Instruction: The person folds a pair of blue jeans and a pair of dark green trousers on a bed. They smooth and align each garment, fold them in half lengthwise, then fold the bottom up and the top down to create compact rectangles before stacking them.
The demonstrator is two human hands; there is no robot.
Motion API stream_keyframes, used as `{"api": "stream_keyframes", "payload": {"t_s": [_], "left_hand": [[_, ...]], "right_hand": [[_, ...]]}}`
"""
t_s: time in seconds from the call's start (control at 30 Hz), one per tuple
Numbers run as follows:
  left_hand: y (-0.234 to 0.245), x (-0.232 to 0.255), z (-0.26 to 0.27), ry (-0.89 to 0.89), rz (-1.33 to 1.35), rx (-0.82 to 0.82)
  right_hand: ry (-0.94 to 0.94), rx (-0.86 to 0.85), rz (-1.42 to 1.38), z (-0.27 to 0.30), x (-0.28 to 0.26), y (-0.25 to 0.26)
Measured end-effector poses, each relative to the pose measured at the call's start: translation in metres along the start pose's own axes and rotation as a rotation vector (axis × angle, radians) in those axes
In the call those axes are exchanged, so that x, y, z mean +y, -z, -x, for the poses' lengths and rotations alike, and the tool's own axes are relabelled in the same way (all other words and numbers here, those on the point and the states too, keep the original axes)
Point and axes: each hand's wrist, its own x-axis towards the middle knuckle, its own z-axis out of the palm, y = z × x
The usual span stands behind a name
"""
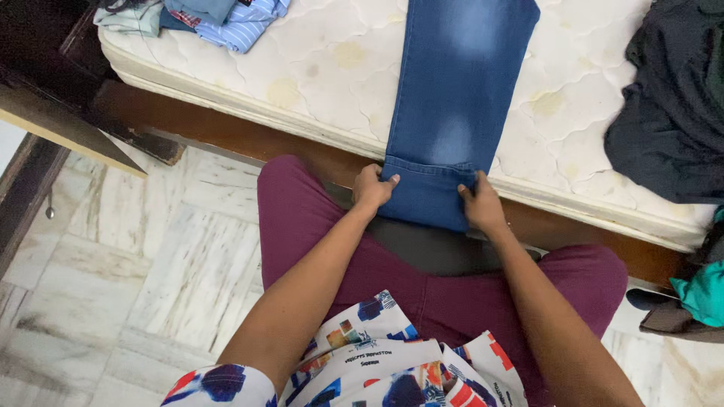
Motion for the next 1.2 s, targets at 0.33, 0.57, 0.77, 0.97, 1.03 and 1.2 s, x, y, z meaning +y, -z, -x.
{"api": "stream_keyframes", "payload": {"t_s": [0.33,0.57,0.77,0.97,1.03,1.2], "left_hand": [[-0.032,-0.034,-0.028,0.063,-0.036,0.04],[-0.026,-0.016,-0.023,0.202,-0.142,0.146],[-0.018,0.003,-0.016,0.188,-0.268,-0.171],[0.008,0.022,0.0,-0.012,0.048,-0.128],[0.015,0.032,0.005,-0.076,0.268,-0.138],[0.03,0.029,0.023,-0.263,0.421,-0.314]], "right_hand": [[-0.35,-0.196,0.186,0.008,-0.005,0.0],[-0.586,-0.221,0.321,0.013,-0.014,0.008],[-0.48,-0.299,0.035,0.003,0.011,-0.001],[-0.333,-0.146,-0.401,0.013,-0.022,0.025],[-0.364,-0.043,-0.349,0.019,-0.04,0.043],[-0.513,0.081,-0.39,0.046,-0.063,0.059]]}}
